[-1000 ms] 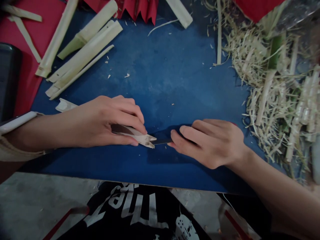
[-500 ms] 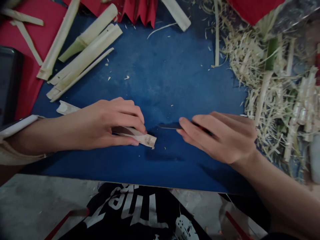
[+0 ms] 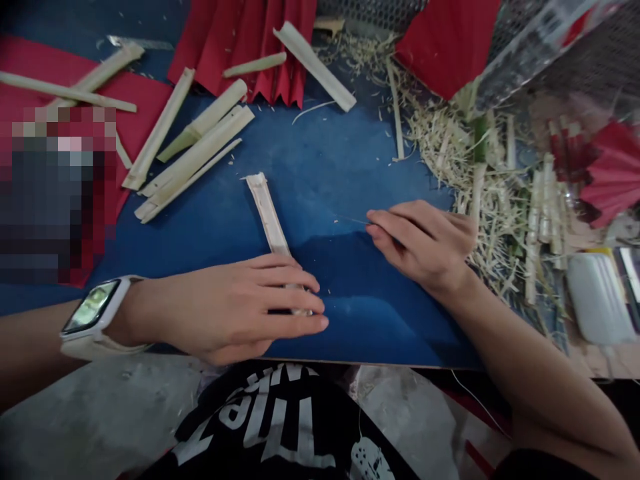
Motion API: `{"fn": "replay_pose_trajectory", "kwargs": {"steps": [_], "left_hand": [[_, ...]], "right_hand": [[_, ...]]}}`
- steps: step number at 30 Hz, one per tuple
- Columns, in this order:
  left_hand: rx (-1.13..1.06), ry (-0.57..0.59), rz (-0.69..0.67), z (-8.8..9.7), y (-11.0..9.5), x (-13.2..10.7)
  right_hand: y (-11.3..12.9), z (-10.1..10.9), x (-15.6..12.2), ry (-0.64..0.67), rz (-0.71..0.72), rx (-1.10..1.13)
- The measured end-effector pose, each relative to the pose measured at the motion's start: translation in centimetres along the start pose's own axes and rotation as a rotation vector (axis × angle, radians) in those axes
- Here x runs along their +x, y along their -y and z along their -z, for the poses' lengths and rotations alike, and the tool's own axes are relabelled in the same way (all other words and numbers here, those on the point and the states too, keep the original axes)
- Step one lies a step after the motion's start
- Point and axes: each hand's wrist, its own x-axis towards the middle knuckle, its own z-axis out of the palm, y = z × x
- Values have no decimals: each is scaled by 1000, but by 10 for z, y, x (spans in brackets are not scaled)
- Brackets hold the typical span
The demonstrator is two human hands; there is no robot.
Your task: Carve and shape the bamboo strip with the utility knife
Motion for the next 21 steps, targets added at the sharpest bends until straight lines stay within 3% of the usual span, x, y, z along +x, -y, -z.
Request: {"fn": "replay_pose_trajectory", "kwargs": {"steps": [3, 6, 16, 21], "left_hand": [[98, 3, 88, -4, 5, -3], [137, 11, 79, -6, 11, -4], [478, -99, 169, -3, 28, -7], [555, -187, 160, 0, 22, -7]], "right_hand": [[-1, -12, -5, -22, -12, -20], [0, -18, -9, -16, -24, -23], [-5, -16, -16, 82, -74, 39], [-4, -13, -16, 85, -78, 43]]}}
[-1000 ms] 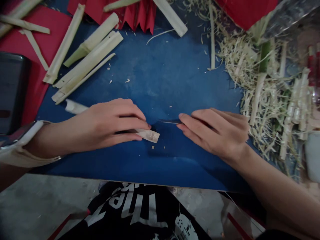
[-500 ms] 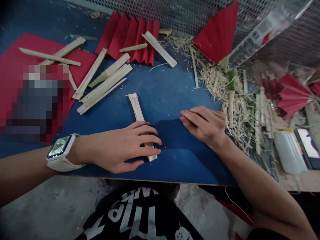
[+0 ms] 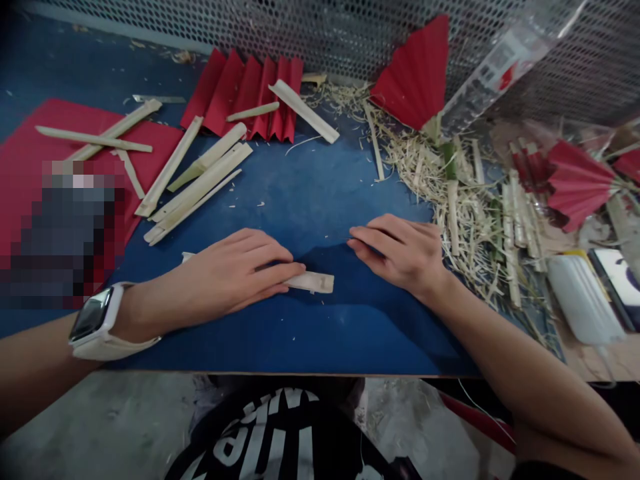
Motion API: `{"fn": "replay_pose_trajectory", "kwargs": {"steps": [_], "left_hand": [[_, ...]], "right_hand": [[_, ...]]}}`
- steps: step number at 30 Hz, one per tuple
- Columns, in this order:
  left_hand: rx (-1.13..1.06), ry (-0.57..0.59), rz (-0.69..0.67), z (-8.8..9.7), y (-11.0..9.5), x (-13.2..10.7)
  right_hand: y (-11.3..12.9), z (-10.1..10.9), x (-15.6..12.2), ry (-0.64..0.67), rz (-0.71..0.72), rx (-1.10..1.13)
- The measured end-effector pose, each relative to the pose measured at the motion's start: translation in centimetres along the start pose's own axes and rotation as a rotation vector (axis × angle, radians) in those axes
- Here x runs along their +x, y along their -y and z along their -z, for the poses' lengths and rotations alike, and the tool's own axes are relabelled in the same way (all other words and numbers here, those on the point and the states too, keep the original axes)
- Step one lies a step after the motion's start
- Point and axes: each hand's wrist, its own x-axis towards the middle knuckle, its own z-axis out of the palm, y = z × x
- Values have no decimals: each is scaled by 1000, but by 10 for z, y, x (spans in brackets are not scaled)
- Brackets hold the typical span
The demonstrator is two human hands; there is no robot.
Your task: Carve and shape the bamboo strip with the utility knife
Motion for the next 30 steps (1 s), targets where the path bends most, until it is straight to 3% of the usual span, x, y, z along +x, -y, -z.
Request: {"fn": "replay_pose_trajectory", "kwargs": {"steps": [12, 20, 27, 30], "left_hand": [[88, 62, 68, 8, -8, -5], [139, -23, 168, 7, -4, -4], [26, -55, 288, 10, -1, -6], [-170, -134, 365, 16, -1, -1]], "right_hand": [[11, 0, 6, -11, -53, 20], [7, 1, 4, 30, -88, 69], [7, 2, 12, 24, -122, 119], [12, 9, 15, 5, -168, 144]]}}
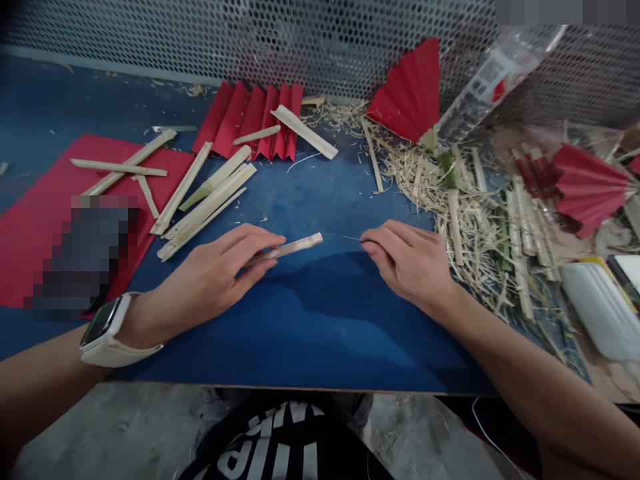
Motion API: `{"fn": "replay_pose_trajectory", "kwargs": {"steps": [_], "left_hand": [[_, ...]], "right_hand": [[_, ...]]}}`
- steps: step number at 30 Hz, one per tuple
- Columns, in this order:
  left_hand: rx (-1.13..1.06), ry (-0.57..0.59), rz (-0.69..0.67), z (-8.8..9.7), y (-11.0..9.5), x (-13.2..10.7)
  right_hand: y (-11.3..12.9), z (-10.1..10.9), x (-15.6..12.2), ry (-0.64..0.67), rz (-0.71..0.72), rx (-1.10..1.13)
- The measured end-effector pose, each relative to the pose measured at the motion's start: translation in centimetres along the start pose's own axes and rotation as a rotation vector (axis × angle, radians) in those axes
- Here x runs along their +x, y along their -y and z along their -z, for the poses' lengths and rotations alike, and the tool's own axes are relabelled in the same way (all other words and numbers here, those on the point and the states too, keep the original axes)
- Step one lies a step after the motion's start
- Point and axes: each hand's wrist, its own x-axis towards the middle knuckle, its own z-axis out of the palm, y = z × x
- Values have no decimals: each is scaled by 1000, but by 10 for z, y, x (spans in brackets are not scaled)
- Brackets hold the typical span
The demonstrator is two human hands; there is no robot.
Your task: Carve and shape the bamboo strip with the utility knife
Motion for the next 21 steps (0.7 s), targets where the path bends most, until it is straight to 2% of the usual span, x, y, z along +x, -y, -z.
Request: {"fn": "replay_pose_trajectory", "kwargs": {"steps": [3, 5, 8, 12, 16, 21], "left_hand": [[-381, -52, 204, 10, -9, 8], [-660, -46, 363, 15, -14, 13], [-887, -2, 488, 15, -15, 16], [-883, 22, 459, 7, -7, 15], [-818, -8, 387, 4, -5, 13], [-720, -41, 250, 0, -11, 8]], "right_hand": [[15, 10, 3, -36, -66, 41], [26, 16, 7, -50, -111, 73], [34, 20, 19, -32, -133, 132], [23, 11, 32, 63, -126, 266], [11, -4, 23, 165, -189, 457], [28, -18, -1, 240, -287, 705]]}}
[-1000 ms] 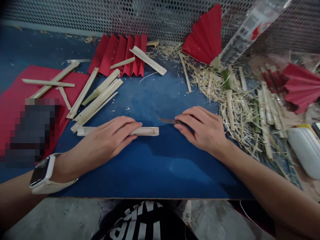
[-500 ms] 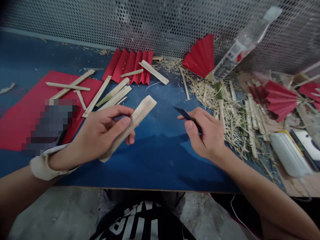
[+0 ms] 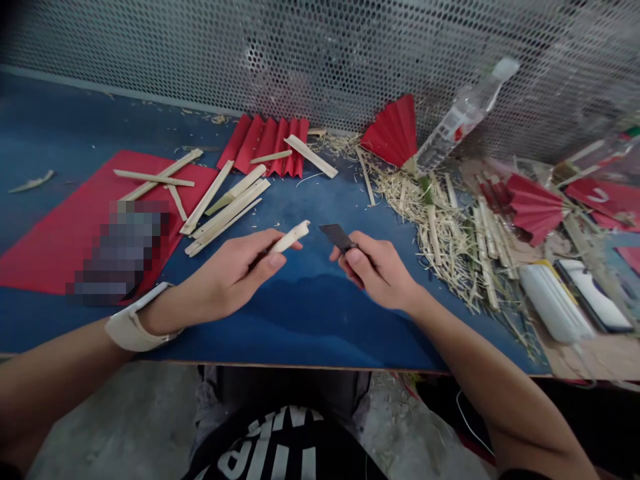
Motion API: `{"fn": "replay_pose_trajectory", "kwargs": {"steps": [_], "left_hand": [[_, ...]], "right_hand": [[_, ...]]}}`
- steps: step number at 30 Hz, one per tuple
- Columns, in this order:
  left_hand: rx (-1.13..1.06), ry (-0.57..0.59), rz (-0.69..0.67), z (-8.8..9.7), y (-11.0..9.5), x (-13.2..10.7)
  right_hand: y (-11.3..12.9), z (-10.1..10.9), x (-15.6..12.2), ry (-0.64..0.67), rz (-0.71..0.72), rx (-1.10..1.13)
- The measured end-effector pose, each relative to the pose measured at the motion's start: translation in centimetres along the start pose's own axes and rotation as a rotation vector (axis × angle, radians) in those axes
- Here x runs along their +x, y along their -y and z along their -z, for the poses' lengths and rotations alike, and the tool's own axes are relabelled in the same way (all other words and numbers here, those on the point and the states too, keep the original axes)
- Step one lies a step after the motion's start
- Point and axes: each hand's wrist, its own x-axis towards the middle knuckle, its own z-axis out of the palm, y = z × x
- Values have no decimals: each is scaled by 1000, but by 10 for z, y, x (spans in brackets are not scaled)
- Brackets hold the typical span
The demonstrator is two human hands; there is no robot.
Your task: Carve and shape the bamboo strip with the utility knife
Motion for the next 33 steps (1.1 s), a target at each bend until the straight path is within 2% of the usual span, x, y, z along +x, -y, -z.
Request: {"fn": "replay_pose_trajectory", "kwargs": {"steps": [4, 6, 9, 14, 18, 21, 25, 28, 33], "left_hand": [[-10, -39, -28, -5, -4, 0], [-38, -107, -29, -9, -9, 5], [-103, -249, -70, -17, -16, 20], [-153, -364, -144, -25, -17, 69], [-65, -426, -226, -26, -7, 99], [41, -407, -251, -23, 9, 102], [227, -369, -304, -13, 28, 95], [339, -398, -363, -10, 32, 93], [469, -430, -418, -15, 32, 94]], "right_hand": [[14, -10, 0, -23, -46, 123], [26, -4, 8, -82, -55, 141], [54, 17, 33, -197, -58, 113], [112, 53, 86, -340, -32, -47], [139, 54, 105, -298, 4, -385], [143, 42, 100, -237, 44, -416], [142, 31, 88, -217, 50, -433], [141, 27, 84, -184, 40, -447], [137, 24, 87, -157, 37, -455]]}}
